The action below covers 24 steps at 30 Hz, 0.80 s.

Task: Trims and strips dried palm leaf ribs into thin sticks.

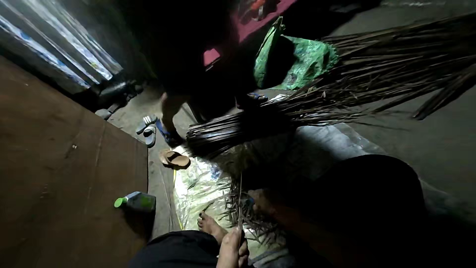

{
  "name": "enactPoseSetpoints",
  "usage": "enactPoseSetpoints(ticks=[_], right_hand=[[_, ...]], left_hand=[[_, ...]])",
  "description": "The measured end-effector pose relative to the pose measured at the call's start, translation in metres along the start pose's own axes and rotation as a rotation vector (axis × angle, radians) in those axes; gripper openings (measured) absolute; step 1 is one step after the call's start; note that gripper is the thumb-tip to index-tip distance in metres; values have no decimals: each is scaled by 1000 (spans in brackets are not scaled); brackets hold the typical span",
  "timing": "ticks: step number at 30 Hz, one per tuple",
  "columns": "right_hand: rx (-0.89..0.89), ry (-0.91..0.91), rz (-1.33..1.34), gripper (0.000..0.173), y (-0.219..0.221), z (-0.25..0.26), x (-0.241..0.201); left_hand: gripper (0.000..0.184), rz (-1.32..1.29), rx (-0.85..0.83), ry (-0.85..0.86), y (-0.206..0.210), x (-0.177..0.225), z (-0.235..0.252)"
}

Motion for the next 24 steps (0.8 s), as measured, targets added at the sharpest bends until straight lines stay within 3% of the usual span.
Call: enactPoseSetpoints(ticks=[14,18,21,24], right_hand=[[115,254,78,41,-18,12,19],[96,141,471,33,-14,11,18],[-54,69,865,34,8,7,-3],[-70,81,1008,21,1,8,-6]], left_hand=[[40,-49,-48,-12,1,-2,1],[38,-48,-33,-14,2,-4,7],[38,-38,-16,-19,3,-2,11],[40,-15,-27,-27,3,0,8]])
Point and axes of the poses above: each hand's wrist, its own z-axis towards the middle knuckle, its own y-axis out of the palm, x = y × z, the point moved 4 cm from there along z, towards the middle knuckle, and after that the axes turned 4 degrees about y, right-handed, at the moved point
